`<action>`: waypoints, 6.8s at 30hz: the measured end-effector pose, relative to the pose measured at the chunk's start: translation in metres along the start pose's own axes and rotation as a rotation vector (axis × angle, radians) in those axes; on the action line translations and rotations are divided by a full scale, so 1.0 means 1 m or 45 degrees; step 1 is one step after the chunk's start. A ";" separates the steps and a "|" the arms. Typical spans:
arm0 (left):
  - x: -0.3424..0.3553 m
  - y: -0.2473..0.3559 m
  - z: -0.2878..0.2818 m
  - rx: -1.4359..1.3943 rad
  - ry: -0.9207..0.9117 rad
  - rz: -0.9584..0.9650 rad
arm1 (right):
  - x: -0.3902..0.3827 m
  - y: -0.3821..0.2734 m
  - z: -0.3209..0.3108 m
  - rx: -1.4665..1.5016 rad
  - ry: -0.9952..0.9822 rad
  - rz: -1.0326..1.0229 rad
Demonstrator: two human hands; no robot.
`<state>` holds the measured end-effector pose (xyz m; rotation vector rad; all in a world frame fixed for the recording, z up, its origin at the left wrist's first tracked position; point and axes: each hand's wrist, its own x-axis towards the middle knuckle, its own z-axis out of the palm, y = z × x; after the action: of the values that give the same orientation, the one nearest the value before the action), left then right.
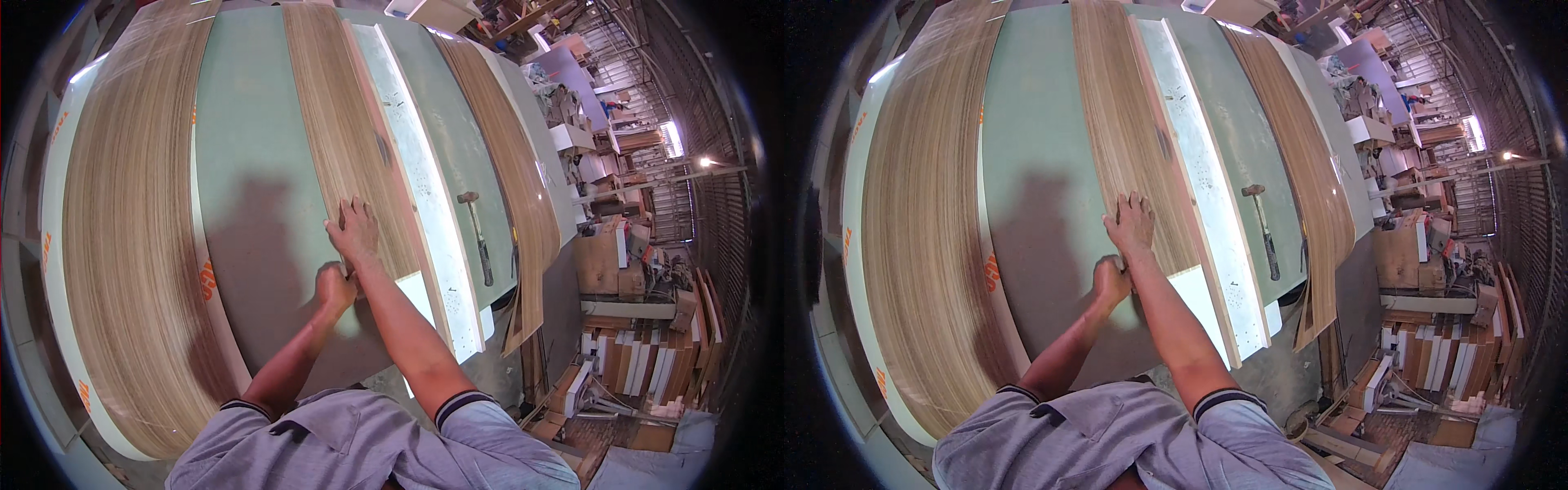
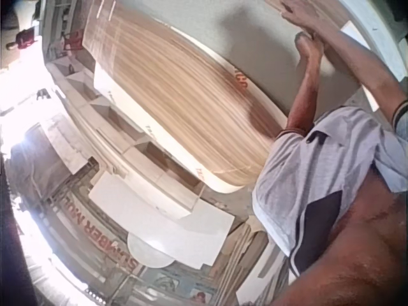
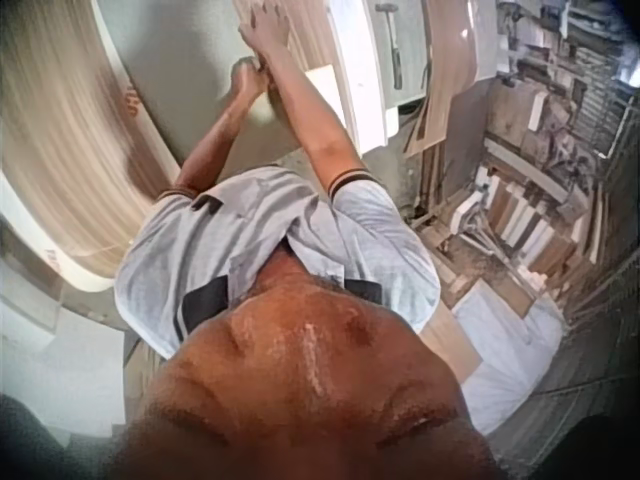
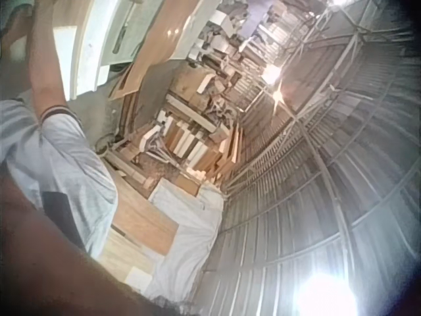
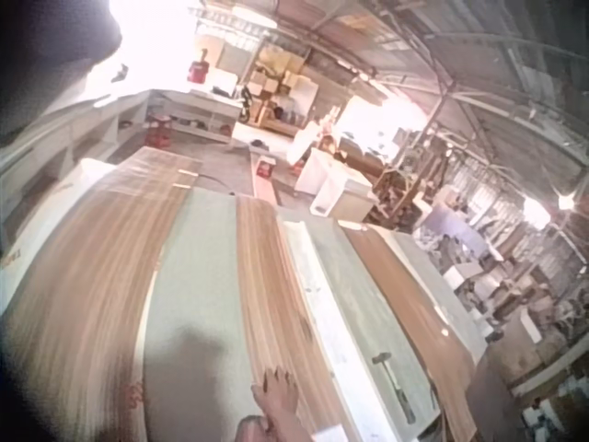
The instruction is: The person applies wood veneer strips onto panels, smoothing each strip by hand and using a tool to trim along the edges.
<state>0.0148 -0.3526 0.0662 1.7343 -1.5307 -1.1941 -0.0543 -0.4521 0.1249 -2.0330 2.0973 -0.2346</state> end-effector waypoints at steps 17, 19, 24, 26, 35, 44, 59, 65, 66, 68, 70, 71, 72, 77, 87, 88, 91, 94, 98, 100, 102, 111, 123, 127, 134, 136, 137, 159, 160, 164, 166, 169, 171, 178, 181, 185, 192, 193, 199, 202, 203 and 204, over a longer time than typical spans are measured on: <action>0.189 0.039 -0.063 -0.102 0.097 -0.171 | -0.252 0.071 -0.060 0.390 0.132 -0.022; 0.200 0.041 -0.072 -0.056 0.078 -0.195 | -0.279 0.079 -0.062 0.372 0.063 0.024; 0.223 0.034 -0.078 0.089 0.258 -0.149 | -0.319 0.093 -0.064 0.356 -0.043 0.101; 0.226 0.046 -0.078 0.116 0.306 -0.102 | -0.336 0.100 -0.063 0.322 -0.031 0.119; 0.256 0.057 -0.093 0.315 0.429 -0.072 | -0.409 0.122 -0.065 0.410 0.019 0.251; 0.202 0.043 -0.166 0.104 0.365 -0.026 | -0.443 0.126 -0.086 0.830 0.083 0.612; -0.308 -0.020 -0.029 -0.822 -0.513 -0.279 | -0.393 0.177 -0.056 1.167 -0.219 0.394; -0.421 -0.033 0.033 -0.780 -0.791 -0.384 | -0.507 0.248 -0.042 1.301 -0.436 0.385; -0.431 -0.042 0.043 -0.776 -0.786 -0.379 | -0.528 0.254 -0.040 1.305 -0.433 0.379; -0.439 -0.058 0.075 -0.642 -1.235 -0.495 | -0.578 0.290 -0.034 1.506 -0.329 0.395; -0.449 -0.067 0.088 -0.702 -1.306 -0.558 | -0.618 0.299 -0.046 1.535 -0.410 0.447; -0.448 -0.071 0.092 -0.948 -1.252 -0.640 | -0.640 0.301 -0.055 1.556 -0.486 0.509; -0.445 -0.074 0.095 -1.188 -1.199 -0.716 | -0.663 0.306 -0.065 1.443 -0.482 0.559; -0.372 -0.072 0.095 -1.558 -0.754 -0.551 | -0.785 0.360 -0.077 1.385 -0.522 0.753; -0.281 -0.073 0.046 -1.357 -0.637 -0.382 | -1.072 0.513 -0.037 0.079 -0.991 1.119; -0.291 -0.073 0.044 -1.374 -0.630 -0.388 | -1.077 0.519 -0.038 -0.274 -1.146 1.086; -0.362 -0.029 0.057 -1.122 -0.695 -0.224 | -1.042 0.496 -0.020 -0.263 -0.080 1.533; -0.416 -0.024 0.091 -1.086 -0.779 -0.094 | -0.959 0.486 -0.033 -0.061 0.401 1.127; -0.494 0.007 0.068 -0.813 -0.636 0.295 | -0.710 0.325 -0.121 1.096 0.405 0.606; -0.516 0.032 0.062 -0.787 -0.621 0.337 | -0.643 0.260 -0.166 1.479 0.153 0.392; -0.532 0.047 0.059 -0.761 -0.621 0.388 | -0.599 0.222 -0.193 1.341 0.239 0.157; -0.534 -0.013 0.058 0.031 -0.348 0.947 | -0.562 0.189 -0.203 1.659 0.053 0.117; -0.412 -0.066 0.025 -1.689 -0.992 -0.342 | -0.723 0.309 -0.021 1.460 -0.499 0.514; -0.396 -0.047 0.031 -0.923 -0.871 -0.289 | -0.744 0.317 -0.008 1.509 -0.404 0.471; -0.515 -0.050 0.084 -0.539 -1.437 -0.257 | -0.638 0.217 -0.085 1.157 -0.100 0.460; -0.522 -0.048 0.090 -0.476 -1.372 -0.075 | -0.632 0.218 -0.084 1.140 -0.072 0.446; -0.517 -0.049 0.093 -0.474 -1.386 -0.073 | -0.634 0.229 -0.080 1.187 -0.045 0.363; -0.179 0.038 0.023 -0.974 -0.398 -0.066 | -0.750 0.357 -0.039 0.973 0.038 0.973; -0.163 0.028 0.032 -0.913 -0.406 -0.087 | -0.743 0.359 -0.037 0.973 0.033 0.979; -0.110 -0.012 0.053 -0.648 -0.048 -0.108 | -0.711 0.355 -0.042 0.911 -0.042 1.065; -0.089 -0.022 0.056 -0.063 0.219 0.112 | -0.700 0.354 -0.043 0.927 -0.057 1.170; -0.100 0.034 0.049 -0.148 0.020 -0.165 | -0.707 0.362 -0.037 1.079 -0.026 1.310; -0.084 0.032 0.045 -0.105 -0.005 -0.208 | -0.698 0.361 -0.035 1.102 -0.120 1.338; -0.066 0.023 0.048 -0.122 -0.022 -0.244 | -0.690 0.358 -0.034 1.229 -0.081 1.344; -0.070 0.030 0.043 -0.048 -0.029 -0.263 | -0.681 0.351 -0.035 1.134 -0.095 1.391; -0.063 0.029 0.046 0.194 0.205 -0.012 | -0.683 0.358 -0.027 1.215 -0.058 1.395; -0.035 0.036 0.035 0.070 0.081 -0.265 | -0.659 0.350 -0.027 1.236 -0.050 1.405; -0.023 0.027 0.040 0.086 0.053 -0.286 | -0.655 0.349 -0.029 1.229 -0.051 1.406; 0.005 0.015 0.037 0.112 0.187 -0.186 | -0.630 0.345 -0.031 1.214 -0.137 1.378; 0.015 0.030 0.028 0.162 0.080 -0.290 | -0.616 0.339 -0.030 1.282 -0.092 1.364; 0.018 0.034 0.025 0.158 0.078 -0.294 | -0.610 0.336 -0.030 1.195 -0.098 1.320; 0.020 0.039 0.022 0.171 0.099 -0.263 | -0.603 0.334 -0.030 1.107 -0.103 1.277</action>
<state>-0.0243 -0.3771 0.0830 2.0441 -1.4427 -1.1284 -0.3685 0.1614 0.0917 -0.4301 2.1134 -0.6874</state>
